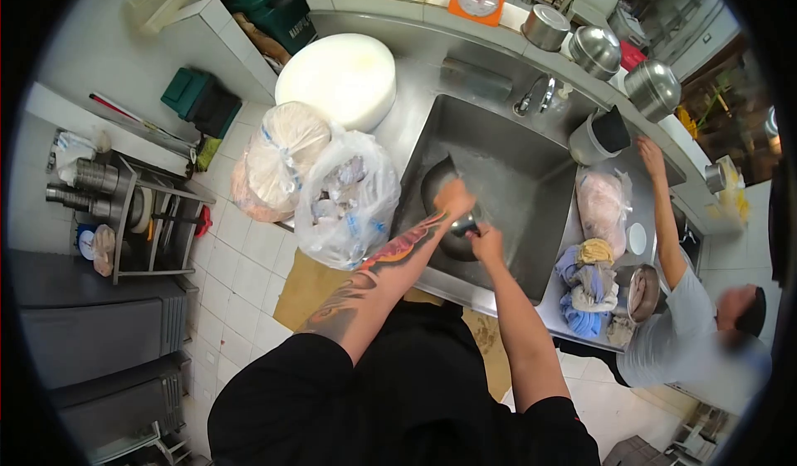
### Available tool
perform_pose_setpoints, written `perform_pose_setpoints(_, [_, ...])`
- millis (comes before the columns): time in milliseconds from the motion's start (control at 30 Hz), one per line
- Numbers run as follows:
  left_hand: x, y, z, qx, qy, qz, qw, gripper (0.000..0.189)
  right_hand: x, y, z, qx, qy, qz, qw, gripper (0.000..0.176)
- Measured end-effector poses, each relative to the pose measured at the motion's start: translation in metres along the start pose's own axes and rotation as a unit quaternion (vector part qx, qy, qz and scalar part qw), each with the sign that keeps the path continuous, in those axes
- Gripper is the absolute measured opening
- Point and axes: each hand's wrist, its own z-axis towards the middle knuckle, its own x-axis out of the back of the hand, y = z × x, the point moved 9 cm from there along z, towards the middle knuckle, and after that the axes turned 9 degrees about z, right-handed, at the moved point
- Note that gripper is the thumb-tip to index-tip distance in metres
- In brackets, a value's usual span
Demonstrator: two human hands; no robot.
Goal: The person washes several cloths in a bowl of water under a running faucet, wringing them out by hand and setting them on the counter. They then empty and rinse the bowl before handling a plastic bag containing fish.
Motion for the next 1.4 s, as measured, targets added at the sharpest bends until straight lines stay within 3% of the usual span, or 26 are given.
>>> perform_pose_setpoints(33, [0.001, 0.013, -0.002, -0.057, -0.043, 0.028, 0.997, 0.036, -0.003, 0.008, 0.002, -0.003, -0.003, 0.073, 0.997, 0.013])
perform_pose_setpoints(67, [0.006, 0.017, -0.008, -0.059, -0.042, 0.023, 0.997, 0.036, -0.002, 0.015, 0.005, -0.001, -0.001, 0.068, 0.998, 0.013])
perform_pose_setpoints(133, [0.033, 0.053, -0.032, -0.248, 0.026, -0.143, 0.958, 0.031, 0.01, 0.019, 0.006, -0.069, 0.044, 0.389, 0.918, 0.013])
perform_pose_setpoints(167, [0.037, 0.05, -0.041, -0.248, 0.029, -0.147, 0.957, 0.031, 0.017, 0.014, 0.007, -0.066, 0.043, 0.386, 0.919, 0.013])
perform_pose_setpoints(233, [0.068, 0.069, -0.104, -0.358, -0.006, -0.285, 0.889, 0.024, 0.057, -0.011, -0.004, -0.105, 0.122, 0.516, 0.841, 0.015])
perform_pose_setpoints(267, [0.087, 0.064, -0.139, -0.383, -0.051, -0.278, 0.88, 0.023, 0.084, -0.046, -0.018, -0.138, 0.176, 0.489, 0.843, 0.021])
perform_pose_setpoints(333, [0.107, 0.041, -0.186, -0.492, -0.018, -0.198, 0.848, 0.017, 0.102, -0.006, -0.02, -0.167, 0.247, 0.523, 0.798, 0.018])
perform_pose_setpoints(400, [0.121, 0.002, -0.214, -0.512, 0.007, -0.191, 0.837, 0.014, 0.105, 0.049, -0.017, -0.16, 0.259, 0.64, 0.705, 0.015])
perform_pose_setpoints(433, [0.127, -0.02, -0.223, -0.504, 0.002, -0.18, 0.845, 0.014, 0.111, 0.061, -0.027, -0.191, 0.307, 0.652, 0.666, 0.016])
perform_pose_setpoints(467, [0.128, -0.045, -0.228, -0.497, 0.002, -0.165, 0.852, 0.014, 0.109, 0.058, -0.031, -0.212, 0.294, 0.708, 0.606, 0.018])
perform_pose_setpoints(500, [0.127, -0.07, -0.231, -0.491, 0.0, -0.149, 0.859, 0.014, 0.111, 0.071, -0.035, -0.233, 0.289, 0.703, 0.606, 0.02])
perform_pose_setpoints(633, [0.135, -0.169, -0.242, -0.377, 0.064, -0.11, 0.918, 0.013, 0.111, 0.126, -0.043, -0.293, 0.296, 0.671, 0.614, 0.028])
perform_pose_setpoints(700, [0.127, -0.222, -0.246, -0.255, 0.053, -0.151, 0.954, 0.013, 0.111, 0.113, -0.053, -0.306, 0.267, 0.69, 0.599, 0.029])
perform_pose_setpoints(767, [0.103, -0.279, -0.257, -0.13, 0.033, -0.172, 0.976, 0.014, 0.11, 0.092, -0.058, -0.322, 0.256, 0.699, 0.586, 0.029])
perform_pose_setpoints(833, [0.057, -0.367, -0.264, -0.069, 0.028, -0.159, 0.984, 0.015, 0.112, 0.111, -0.053, -0.314, 0.251, 0.688, 0.604, 0.027])
perform_pose_setpoints(900, [0.026, -0.445, -0.295, 0.008, 0.044, -0.002, 0.999, 0.02, 0.114, 0.123, -0.042, -0.303, 0.241, 0.682, 0.621, 0.026])
perform_pose_setpoints(967, [-0.015, -0.532, -0.339, 0.185, -0.044, 0.108, 0.976, 0.031, 0.121, 0.13, -0.033, -0.286, 0.248, 0.667, 0.642, 0.027])
perform_pose_setpoints(1033, [-0.061, -0.604, -0.389, 0.232, -0.156, 0.179, 0.943, 0.039, 0.127, 0.133, -0.028, -0.273, 0.221, 0.655, 0.67, 0.027])
perform_pose_setpoints(1067, [-0.083, -0.638, -0.418, 0.276, -0.156, 0.088, 0.944, 0.036, 0.13, 0.132, -0.023, -0.255, 0.199, 0.642, 0.695, 0.028])
perform_pose_setpoints(1100, [-0.102, -0.656, -0.438, 0.318, -0.153, -0.007, 0.936, 0.034, 0.119, 0.148, -0.016, -0.248, 0.18, 0.692, 0.654, 0.029])
perform_pose_setpoints(1133, [-0.099, -0.638, -0.449, 0.326, -0.148, -0.013, 0.934, 0.034, 0.123, 0.123, -0.014, -0.249, 0.169, 0.692, 0.656, 0.029])
perform_pose_setpoints(1200, [-0.086, -0.606, -0.481, 0.365, -0.038, -0.183, 0.912, 0.029, 0.127, 0.09, -0.036, -0.312, 0.165, 0.67, 0.653, 0.03])
perform_pose_setpoints(1267, [-0.091, -0.603, -0.489, 0.374, -0.042, -0.194, 0.906, 0.025, 0.118, 0.113, -0.031, -0.304, 0.182, 0.652, 0.67, 0.028])
perform_pose_setpoints(1333, [-0.099, -0.599, -0.484, 0.375, -0.076, -0.205, 0.901, 0.026, 0.116, 0.114, -0.026, -0.291, 0.222, 0.665, 0.65, 0.029])
perform_pose_setpoints(1400, [-0.095, -0.598, -0.468, 0.36, -0.061, -0.184, 0.913, 0.025, 0.105, 0.122, -0.021, -0.3, 0.197, 0.678, 0.641, 0.029])
